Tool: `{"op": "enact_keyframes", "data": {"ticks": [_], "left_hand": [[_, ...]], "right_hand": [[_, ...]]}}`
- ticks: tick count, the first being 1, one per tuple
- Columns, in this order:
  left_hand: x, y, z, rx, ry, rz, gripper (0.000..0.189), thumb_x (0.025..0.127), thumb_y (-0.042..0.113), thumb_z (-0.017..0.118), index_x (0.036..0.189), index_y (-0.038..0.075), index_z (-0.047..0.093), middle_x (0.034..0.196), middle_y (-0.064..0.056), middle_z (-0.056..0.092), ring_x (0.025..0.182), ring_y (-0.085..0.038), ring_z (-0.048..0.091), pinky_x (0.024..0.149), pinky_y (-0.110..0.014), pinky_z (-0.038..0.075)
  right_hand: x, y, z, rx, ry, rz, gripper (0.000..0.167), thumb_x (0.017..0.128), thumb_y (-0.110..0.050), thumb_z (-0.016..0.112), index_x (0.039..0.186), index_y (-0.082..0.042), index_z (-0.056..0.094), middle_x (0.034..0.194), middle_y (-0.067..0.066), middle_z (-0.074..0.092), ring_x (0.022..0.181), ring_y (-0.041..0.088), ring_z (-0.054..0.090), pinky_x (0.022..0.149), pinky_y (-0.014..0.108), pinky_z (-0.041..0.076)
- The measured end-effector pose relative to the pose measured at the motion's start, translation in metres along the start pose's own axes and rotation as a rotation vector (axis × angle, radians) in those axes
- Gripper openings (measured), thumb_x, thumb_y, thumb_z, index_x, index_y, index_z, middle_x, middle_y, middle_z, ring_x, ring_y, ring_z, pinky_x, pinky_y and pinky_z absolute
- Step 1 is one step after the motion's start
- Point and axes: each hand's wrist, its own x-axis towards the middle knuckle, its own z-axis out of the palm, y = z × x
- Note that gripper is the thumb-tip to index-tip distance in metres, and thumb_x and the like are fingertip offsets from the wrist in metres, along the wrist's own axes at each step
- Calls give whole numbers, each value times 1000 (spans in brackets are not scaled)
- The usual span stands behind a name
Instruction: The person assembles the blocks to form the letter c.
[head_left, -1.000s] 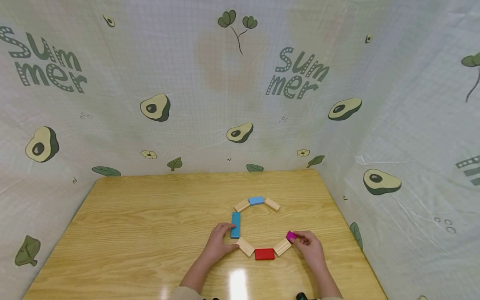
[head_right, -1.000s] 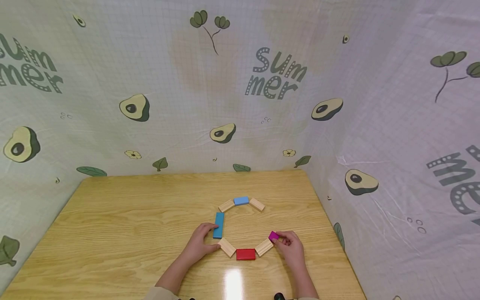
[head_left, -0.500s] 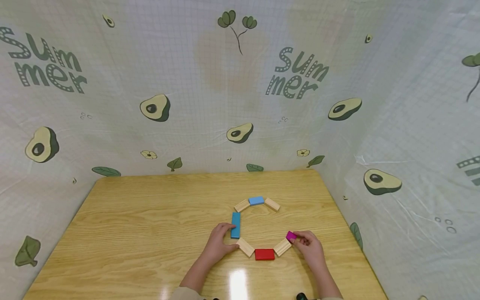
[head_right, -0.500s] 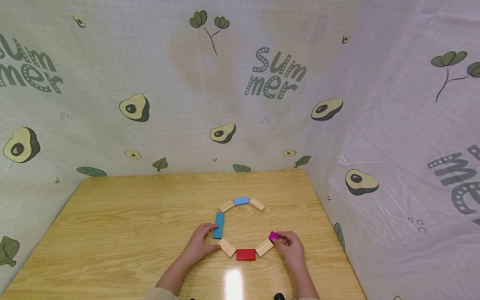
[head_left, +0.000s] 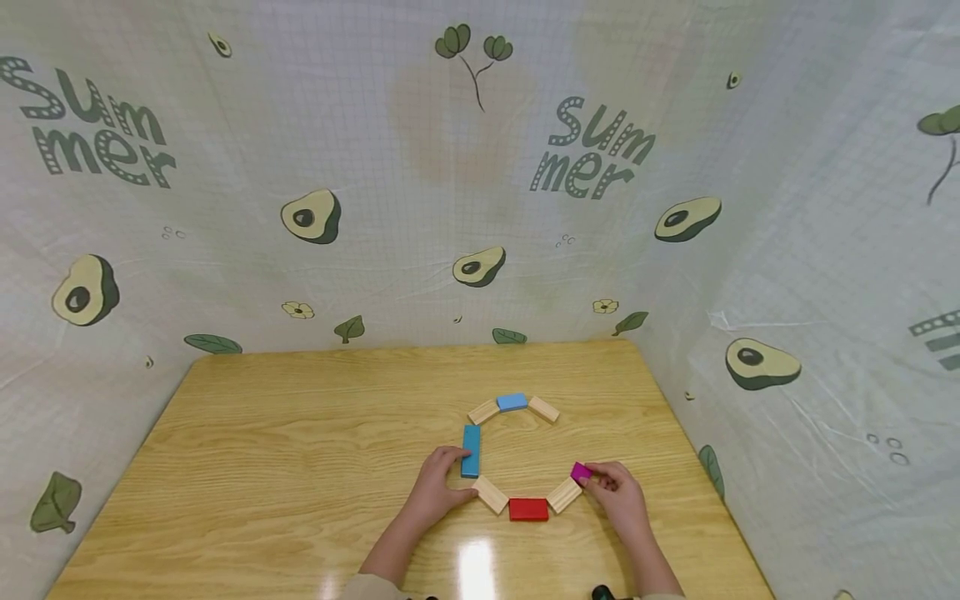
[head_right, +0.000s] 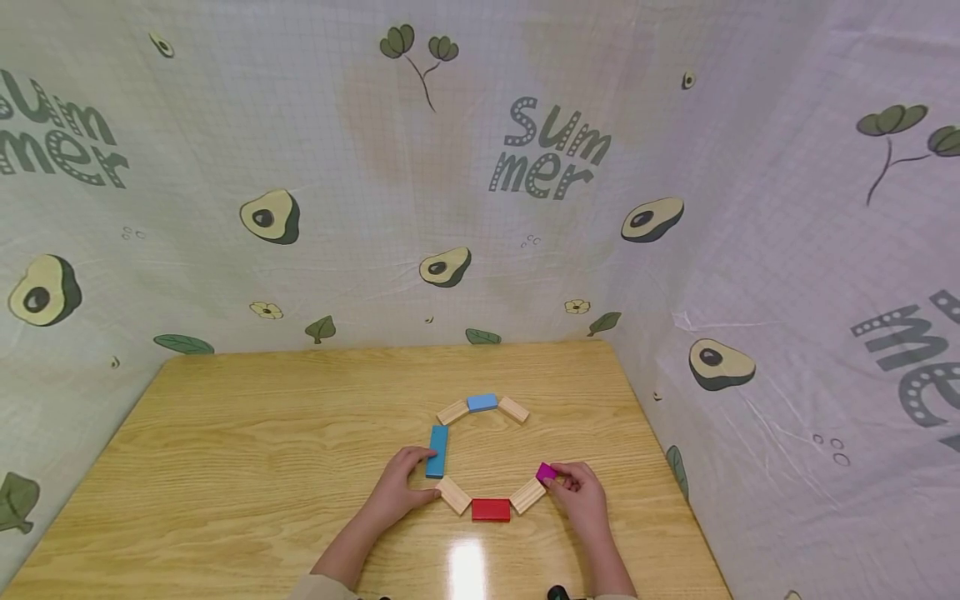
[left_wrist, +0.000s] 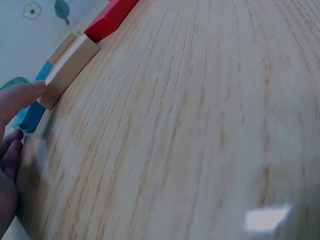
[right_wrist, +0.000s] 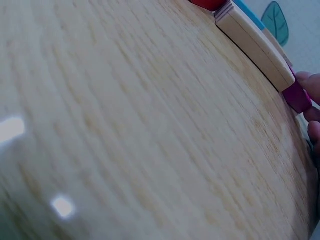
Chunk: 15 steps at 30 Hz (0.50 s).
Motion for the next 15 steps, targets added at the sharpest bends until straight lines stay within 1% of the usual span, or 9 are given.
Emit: {"op": "enact_keyframes", "data": {"ticks": [6, 15], "left_hand": [[0, -2, 2, 19, 0, 3, 62, 76, 25, 86, 130, 10, 59, 130, -13, 51, 124, -39, 44, 101, -56, 38], [0, -1, 1, 14, 2, 3, 62, 76, 24, 86, 130, 10, 59, 130, -13, 51, 123, -39, 44, 100, -56, 38]], "right_hand": [[-1, 0, 0, -4, -1, -8, 24, 76, 3, 80, 99, 0, 74, 84, 5, 58, 67, 8, 48, 58, 20, 40], [1, 1, 1, -8, -16, 10, 25, 78, -2, 81, 102, 0, 74, 85, 7, 58, 69, 10, 48, 59, 21, 40]]}}
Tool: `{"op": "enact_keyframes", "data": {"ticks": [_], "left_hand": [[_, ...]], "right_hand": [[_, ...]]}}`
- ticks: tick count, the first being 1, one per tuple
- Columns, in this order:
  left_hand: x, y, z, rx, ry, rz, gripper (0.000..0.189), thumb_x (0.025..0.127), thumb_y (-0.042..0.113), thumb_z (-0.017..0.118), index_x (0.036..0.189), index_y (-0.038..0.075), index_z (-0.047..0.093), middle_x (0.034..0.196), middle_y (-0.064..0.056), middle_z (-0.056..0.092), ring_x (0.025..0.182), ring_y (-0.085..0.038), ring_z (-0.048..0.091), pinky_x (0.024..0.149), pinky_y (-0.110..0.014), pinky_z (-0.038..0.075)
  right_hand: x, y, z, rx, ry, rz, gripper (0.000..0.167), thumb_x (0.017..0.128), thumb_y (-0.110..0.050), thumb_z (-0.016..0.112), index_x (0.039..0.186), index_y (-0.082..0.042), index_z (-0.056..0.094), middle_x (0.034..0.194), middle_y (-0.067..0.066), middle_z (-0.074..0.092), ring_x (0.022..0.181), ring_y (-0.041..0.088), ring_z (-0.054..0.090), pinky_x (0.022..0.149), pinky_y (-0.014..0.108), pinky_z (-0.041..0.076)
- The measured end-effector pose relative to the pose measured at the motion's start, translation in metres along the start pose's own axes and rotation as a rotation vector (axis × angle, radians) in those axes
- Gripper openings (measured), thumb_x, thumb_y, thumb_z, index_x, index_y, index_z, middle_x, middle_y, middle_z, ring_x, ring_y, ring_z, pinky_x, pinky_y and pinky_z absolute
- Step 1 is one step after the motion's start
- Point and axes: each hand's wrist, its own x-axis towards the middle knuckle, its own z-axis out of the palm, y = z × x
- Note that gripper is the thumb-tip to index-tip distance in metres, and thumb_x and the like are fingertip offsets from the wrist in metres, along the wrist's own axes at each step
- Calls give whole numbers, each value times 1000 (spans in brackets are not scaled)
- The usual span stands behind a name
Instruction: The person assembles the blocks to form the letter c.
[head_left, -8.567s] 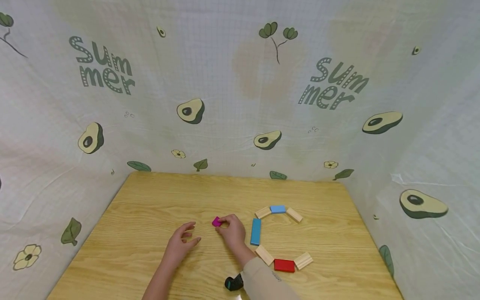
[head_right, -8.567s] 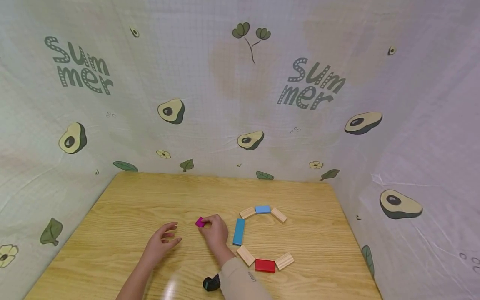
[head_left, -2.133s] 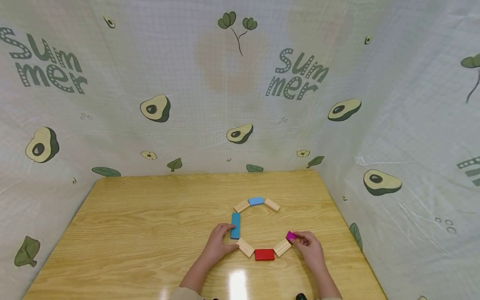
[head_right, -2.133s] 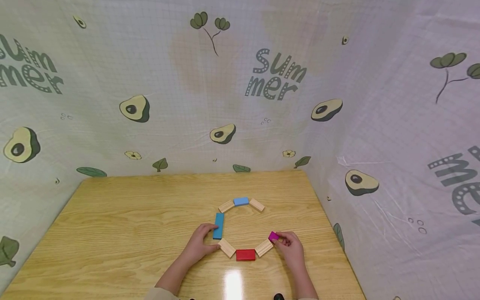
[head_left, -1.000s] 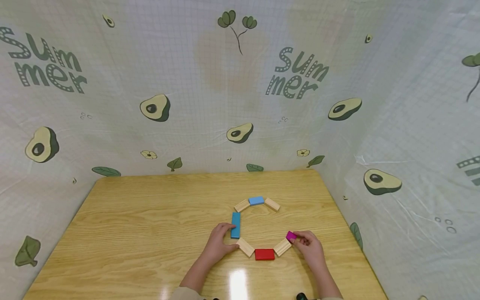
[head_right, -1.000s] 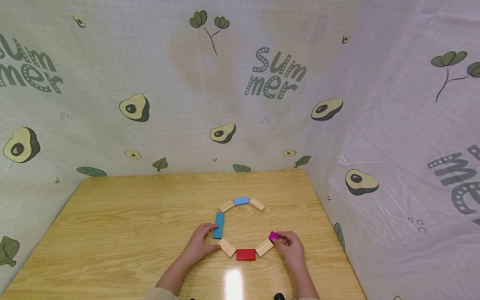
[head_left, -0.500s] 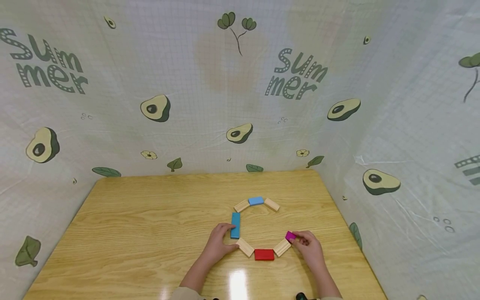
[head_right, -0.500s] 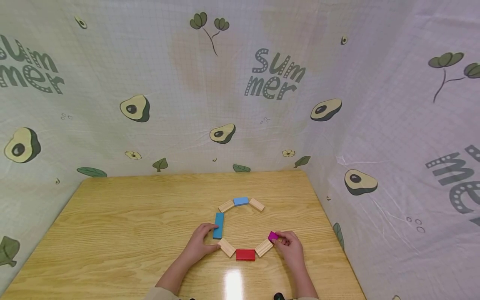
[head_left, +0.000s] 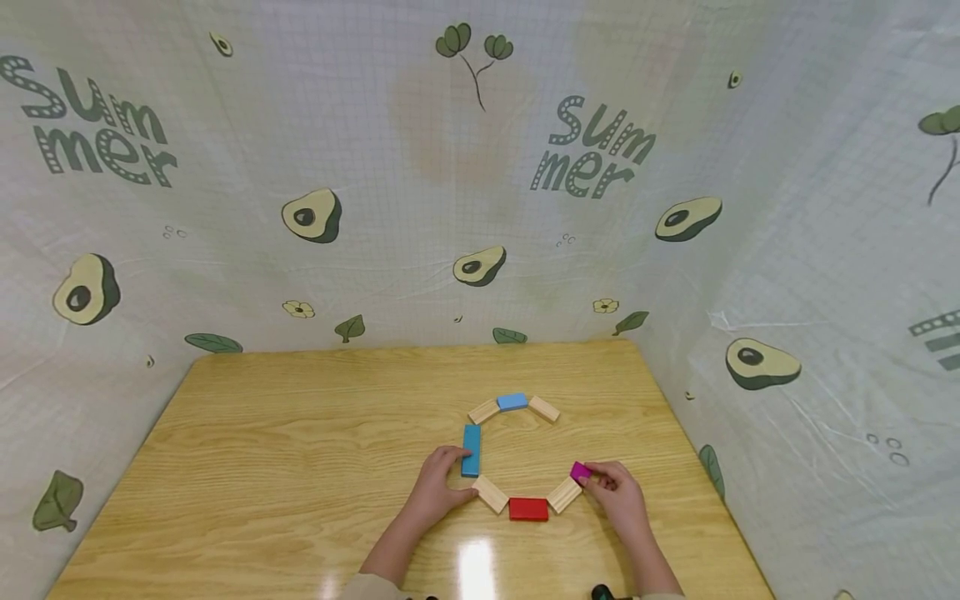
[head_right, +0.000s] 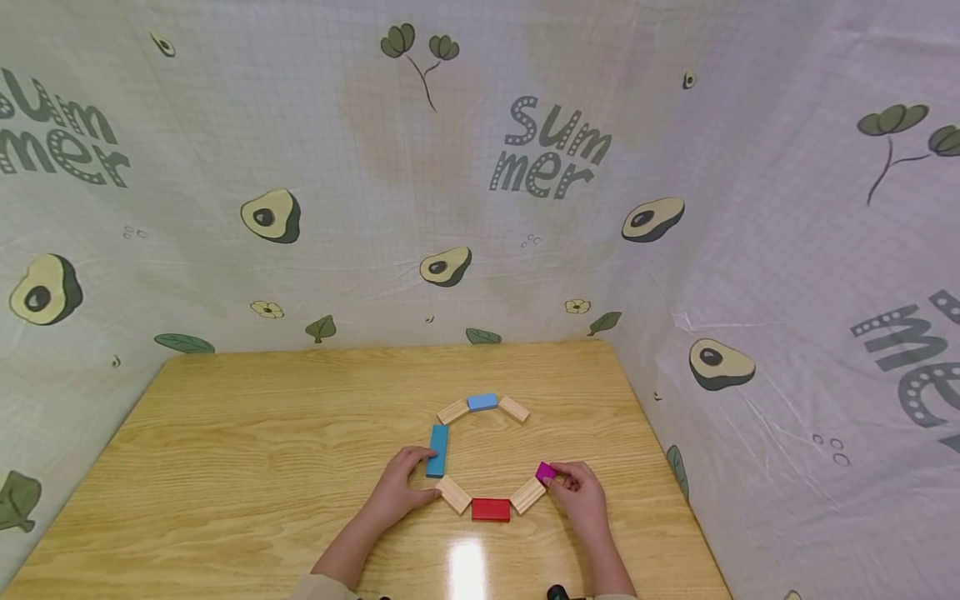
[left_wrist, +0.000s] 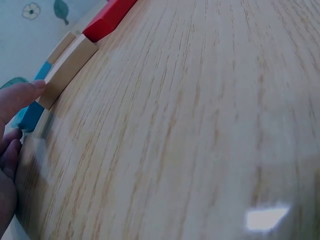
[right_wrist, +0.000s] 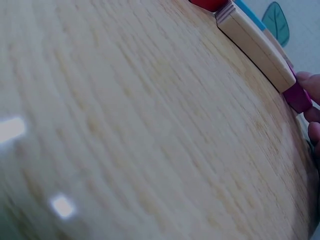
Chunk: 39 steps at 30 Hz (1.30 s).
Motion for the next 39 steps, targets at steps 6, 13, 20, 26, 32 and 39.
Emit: {"op": "enact_keyframes", "data": {"ticks": [6, 13, 20, 26, 32, 39], "left_hand": [[0, 2, 0, 5, 2, 2, 62, 76, 23, 86, 130, 9, 59, 130, -14, 51, 123, -39, 44, 100, -56, 38], [-1, 5, -2, 4, -3, -6, 61, 77, 22, 85, 130, 10, 59, 130, -14, 51, 124, -39, 44, 101, -56, 38], [-1, 5, -2, 0, -11, -12, 61, 77, 23, 85, 131, 9, 59, 131, -14, 50, 124, -39, 44, 101, -56, 38], [-1, 6, -6, -27, -13, -7, 62, 77, 22, 85, 131, 8, 58, 130, -15, 52, 123, -37, 47, 101, -53, 40], [-3, 17, -19, -52, -19, -7, 61, 79, 17, 83, 132, 4, 56, 128, -16, 53, 116, -35, 53, 93, -49, 47], [-4, 35, -44, -14, -33, -8, 61, 81, 15, 81, 135, 6, 54, 134, -15, 50, 119, -38, 50, 92, -51, 47]], "right_hand": [[0, -1, 0, -6, -3, 10, 25, 78, -1, 80, 102, -1, 74, 84, 7, 58, 69, 10, 48, 59, 21, 40], [0, 0, 0, -5, 2, -11, 25, 77, -1, 80, 101, -1, 74, 83, 6, 57, 68, 11, 47, 58, 22, 40], [-1, -1, 1, -24, 10, -7, 23, 78, -1, 80, 100, -2, 75, 81, 4, 56, 68, 11, 47, 57, 22, 40], [-1, -5, -2, -4, -27, 12, 27, 80, -4, 79, 105, 1, 73, 82, 6, 56, 69, 11, 47, 59, 22, 41], [3, -12, -11, 0, -94, 8, 28, 82, 1, 75, 109, 3, 70, 87, 8, 57, 73, 11, 49, 61, 22, 43], [17, -38, -21, -98, -140, -110, 26, 84, -5, 76, 109, 1, 71, 98, 14, 60, 79, 14, 52, 66, 24, 47]]}}
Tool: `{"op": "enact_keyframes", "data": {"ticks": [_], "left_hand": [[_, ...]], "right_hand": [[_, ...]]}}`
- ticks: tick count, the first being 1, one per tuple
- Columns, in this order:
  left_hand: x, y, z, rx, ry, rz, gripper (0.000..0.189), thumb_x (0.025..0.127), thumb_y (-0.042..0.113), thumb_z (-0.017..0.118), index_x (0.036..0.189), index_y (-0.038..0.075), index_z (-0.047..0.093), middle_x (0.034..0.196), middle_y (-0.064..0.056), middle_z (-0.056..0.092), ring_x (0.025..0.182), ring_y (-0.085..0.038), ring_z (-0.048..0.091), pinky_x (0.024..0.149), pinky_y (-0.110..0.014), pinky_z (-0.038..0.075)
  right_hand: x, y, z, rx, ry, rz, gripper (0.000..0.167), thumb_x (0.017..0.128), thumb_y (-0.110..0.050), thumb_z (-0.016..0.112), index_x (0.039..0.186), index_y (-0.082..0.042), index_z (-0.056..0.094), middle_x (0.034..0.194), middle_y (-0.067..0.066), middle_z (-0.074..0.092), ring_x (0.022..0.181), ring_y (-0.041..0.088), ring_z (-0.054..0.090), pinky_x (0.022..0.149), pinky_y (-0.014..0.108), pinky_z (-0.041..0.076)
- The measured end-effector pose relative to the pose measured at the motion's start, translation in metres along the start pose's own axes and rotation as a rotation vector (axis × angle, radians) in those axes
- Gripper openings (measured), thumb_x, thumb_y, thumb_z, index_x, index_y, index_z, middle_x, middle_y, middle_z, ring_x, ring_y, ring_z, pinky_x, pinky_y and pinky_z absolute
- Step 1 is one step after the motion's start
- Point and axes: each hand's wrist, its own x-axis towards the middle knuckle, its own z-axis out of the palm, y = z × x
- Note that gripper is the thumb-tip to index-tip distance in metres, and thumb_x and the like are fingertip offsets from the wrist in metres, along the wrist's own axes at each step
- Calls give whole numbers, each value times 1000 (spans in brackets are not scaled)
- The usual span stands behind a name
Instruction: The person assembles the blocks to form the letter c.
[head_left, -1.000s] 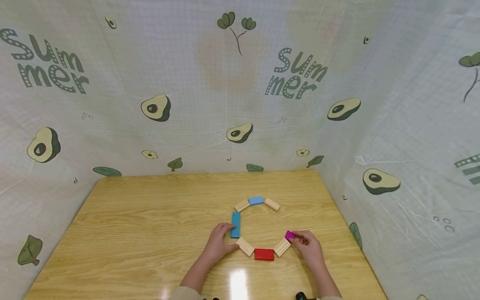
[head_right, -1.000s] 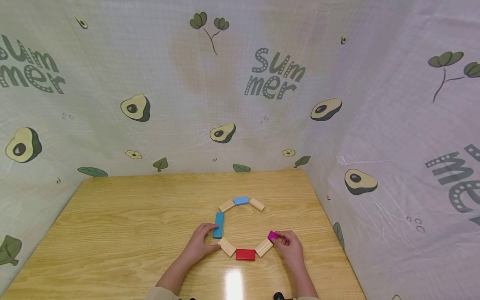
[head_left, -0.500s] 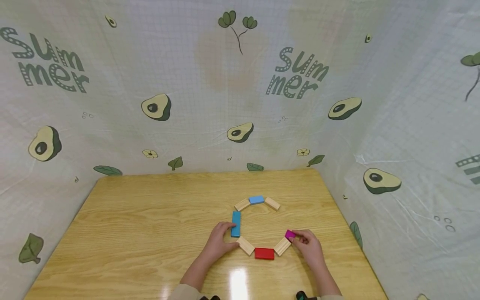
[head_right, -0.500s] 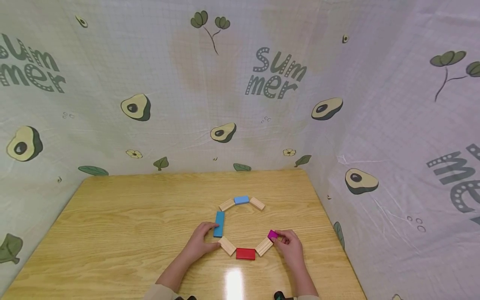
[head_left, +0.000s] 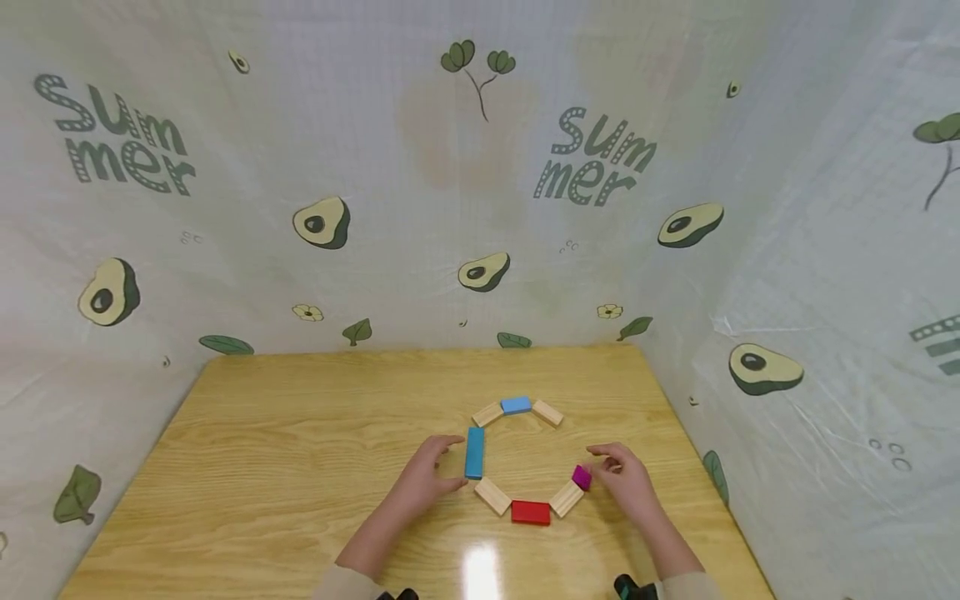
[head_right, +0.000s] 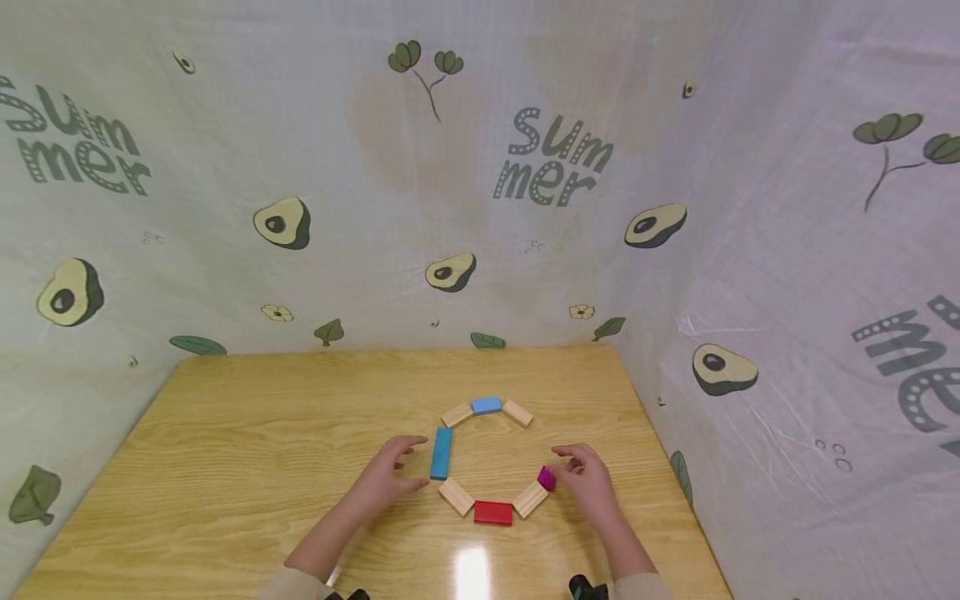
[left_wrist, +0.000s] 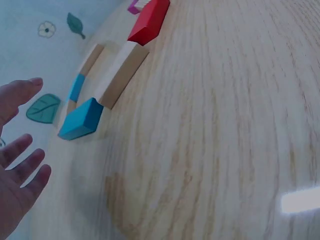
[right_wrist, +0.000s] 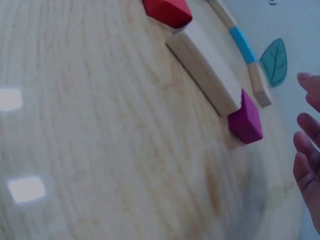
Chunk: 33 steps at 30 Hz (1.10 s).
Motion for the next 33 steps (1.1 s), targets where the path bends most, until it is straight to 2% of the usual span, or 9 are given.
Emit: {"op": "enact_keyframes", "data": {"ticks": [6, 12, 17, 26, 33], "left_hand": [[3, 17, -27, 51, 3, 18, 63, 82, 14, 80, 138, 10, 51, 138, -13, 46, 123, -36, 47, 96, -51, 44], [5, 36, -52, 153, 35, 31, 64, 81, 19, 82, 137, 11, 53, 139, -13, 47, 127, -36, 46, 98, -52, 43], [6, 46, -70, 223, 69, 51, 65, 78, 18, 84, 136, 12, 54, 137, -12, 49, 126, -34, 46, 98, -51, 44], [4, 58, -100, 357, 106, 125, 70, 75, 20, 86, 137, 12, 54, 136, -12, 49, 126, -34, 47, 99, -50, 44], [-5, 53, -122, 516, 169, 165, 75, 73, 29, 87, 138, 11, 53, 140, -14, 47, 125, -38, 47, 96, -55, 44]], "right_hand": [[17, -26, -14, -124, -32, -108, 27, 84, -8, 76, 111, -3, 71, 106, 12, 62, 87, 23, 55, 73, 29, 48], [28, -45, -26, -174, -61, -220, 28, 83, -10, 78, 111, -5, 71, 109, 9, 63, 97, 33, 56, 83, 49, 48], [33, -58, -34, -204, -63, -288, 29, 82, -11, 79, 110, -6, 71, 112, 10, 62, 106, 34, 56, 88, 55, 45], [36, -71, -46, -334, -35, -425, 34, 80, -14, 81, 111, -5, 70, 118, 11, 59, 112, 36, 53, 91, 56, 44], [38, -69, -50, -459, 24, -562, 45, 76, -18, 84, 116, -5, 69, 129, 16, 54, 120, 40, 44, 96, 63, 33]]}}
